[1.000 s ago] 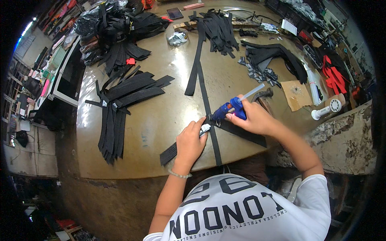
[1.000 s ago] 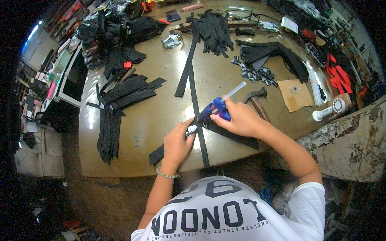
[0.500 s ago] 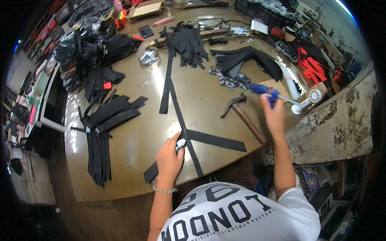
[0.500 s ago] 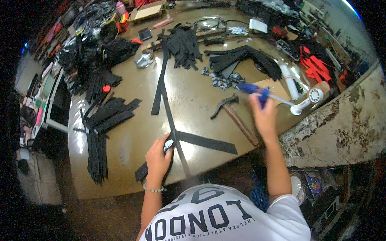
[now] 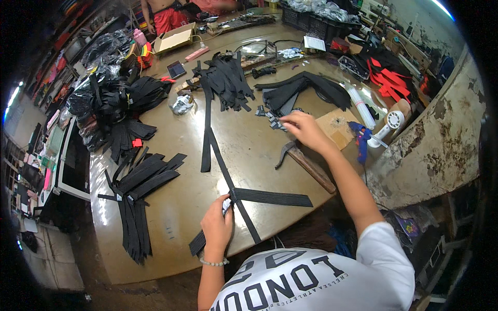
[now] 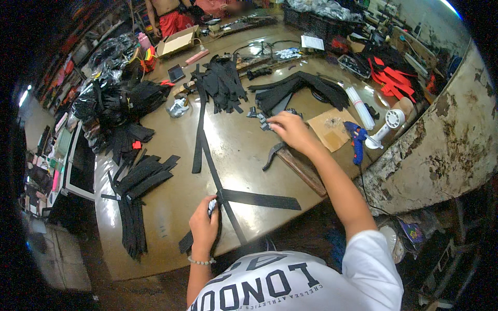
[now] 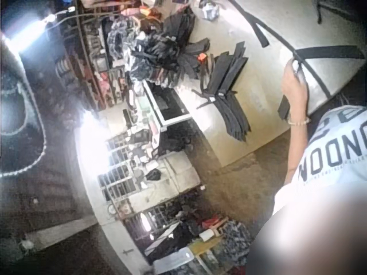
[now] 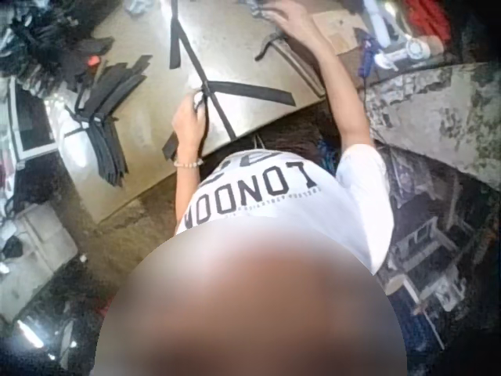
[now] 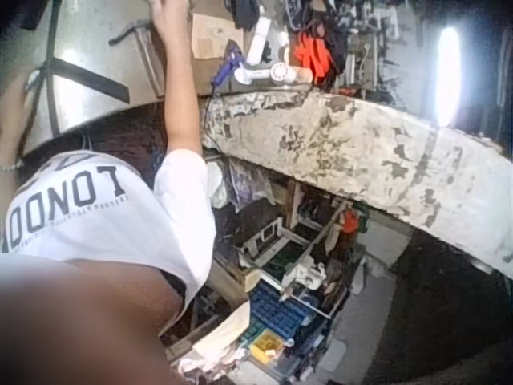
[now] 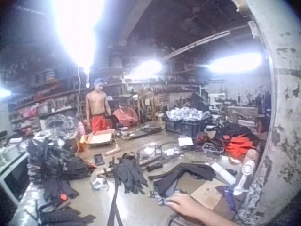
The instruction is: The person assembles black straps by applying hot glue and attaching small metal clips. They repeatedly pick up straps, apply glue, and press clips onto the ends, then place the finished pieces on the table.
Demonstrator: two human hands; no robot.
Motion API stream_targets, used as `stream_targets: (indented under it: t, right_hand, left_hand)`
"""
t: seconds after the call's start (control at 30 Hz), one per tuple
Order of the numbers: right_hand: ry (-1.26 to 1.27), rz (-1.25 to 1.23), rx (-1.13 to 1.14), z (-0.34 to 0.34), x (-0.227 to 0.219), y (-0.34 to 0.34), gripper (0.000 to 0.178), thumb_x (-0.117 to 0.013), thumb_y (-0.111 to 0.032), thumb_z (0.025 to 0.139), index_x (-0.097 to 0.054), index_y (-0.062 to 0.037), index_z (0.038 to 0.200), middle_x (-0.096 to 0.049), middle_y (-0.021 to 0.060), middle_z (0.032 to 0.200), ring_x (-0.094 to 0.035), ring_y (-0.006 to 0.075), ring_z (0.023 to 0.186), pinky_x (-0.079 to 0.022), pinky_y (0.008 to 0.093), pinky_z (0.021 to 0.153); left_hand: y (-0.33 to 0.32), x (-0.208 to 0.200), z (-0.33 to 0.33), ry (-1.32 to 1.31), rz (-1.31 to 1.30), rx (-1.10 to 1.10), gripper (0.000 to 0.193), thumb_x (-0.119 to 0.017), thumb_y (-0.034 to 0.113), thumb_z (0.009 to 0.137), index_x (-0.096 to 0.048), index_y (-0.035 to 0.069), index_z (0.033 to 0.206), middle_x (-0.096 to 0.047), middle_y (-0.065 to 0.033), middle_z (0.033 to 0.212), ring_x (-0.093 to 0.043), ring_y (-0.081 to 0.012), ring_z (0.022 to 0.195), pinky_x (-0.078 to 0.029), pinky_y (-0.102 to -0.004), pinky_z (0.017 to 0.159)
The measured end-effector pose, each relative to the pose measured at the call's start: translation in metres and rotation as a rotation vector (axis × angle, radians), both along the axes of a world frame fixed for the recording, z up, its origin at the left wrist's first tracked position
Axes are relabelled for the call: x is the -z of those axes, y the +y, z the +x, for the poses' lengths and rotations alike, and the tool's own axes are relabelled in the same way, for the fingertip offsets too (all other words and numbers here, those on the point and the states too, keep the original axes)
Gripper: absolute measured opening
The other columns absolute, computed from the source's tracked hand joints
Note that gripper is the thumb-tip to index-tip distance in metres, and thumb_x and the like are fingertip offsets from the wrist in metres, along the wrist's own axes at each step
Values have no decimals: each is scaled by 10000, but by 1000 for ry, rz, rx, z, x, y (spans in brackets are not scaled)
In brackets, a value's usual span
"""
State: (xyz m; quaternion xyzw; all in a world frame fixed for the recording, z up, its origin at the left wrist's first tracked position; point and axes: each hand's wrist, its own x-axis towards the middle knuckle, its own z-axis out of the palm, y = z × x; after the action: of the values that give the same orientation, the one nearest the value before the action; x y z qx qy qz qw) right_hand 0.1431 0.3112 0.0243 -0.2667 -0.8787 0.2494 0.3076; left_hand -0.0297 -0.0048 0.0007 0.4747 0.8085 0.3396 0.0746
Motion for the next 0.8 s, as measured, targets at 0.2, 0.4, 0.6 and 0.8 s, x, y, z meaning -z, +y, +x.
stream_targets:
  t: [0.2, 0.4, 0.6, 0.8]
  right_hand:
    - [-286, 24, -122, -45, 33, 50, 189, -714, -115, 804, -677, -8, 955, -619, 174, 934, -613, 329, 925, -493, 393, 821]
    - [-39, -158, -70, -35, -17, 0, 172, -667, -68, 826, -625, -1, 978, -646, 161, 917, -647, 269, 846, -513, 357, 782]
    - [60, -166, -448, -15, -35, -121, 169, -608, -56, 897, -670, -13, 1048, -657, 154, 1010, -645, 274, 944, -512, 369, 838]
    - [72, -471, -575, -21, -12, -185, 298, -592, -79, 928, -589, -10, 1218, -647, 187, 1084, -641, 335, 1011, -505, 403, 874]
  left_hand:
    - [-6, 0, 0, -44, -15, -2, 301, -671, 64, 824, -619, 105, 1118, -668, -197, 920, -648, -381, 834, -506, -431, 729]
    - [-5, -2, 0, -58, 95, 10, 265, -694, 84, 820, -631, 93, 1077, -677, -187, 907, -651, -379, 825, -509, -431, 711]
    - [-5, -21, 11, -111, 342, -26, 173, -714, 56, 833, -688, 34, 1003, -699, -143, 876, -667, -238, 738, -516, -330, 695]
    - [-10, -30, 25, -424, 210, -15, 154, -773, 135, 817, -727, 11, 896, -707, -113, 803, -645, -162, 698, -497, -290, 668]
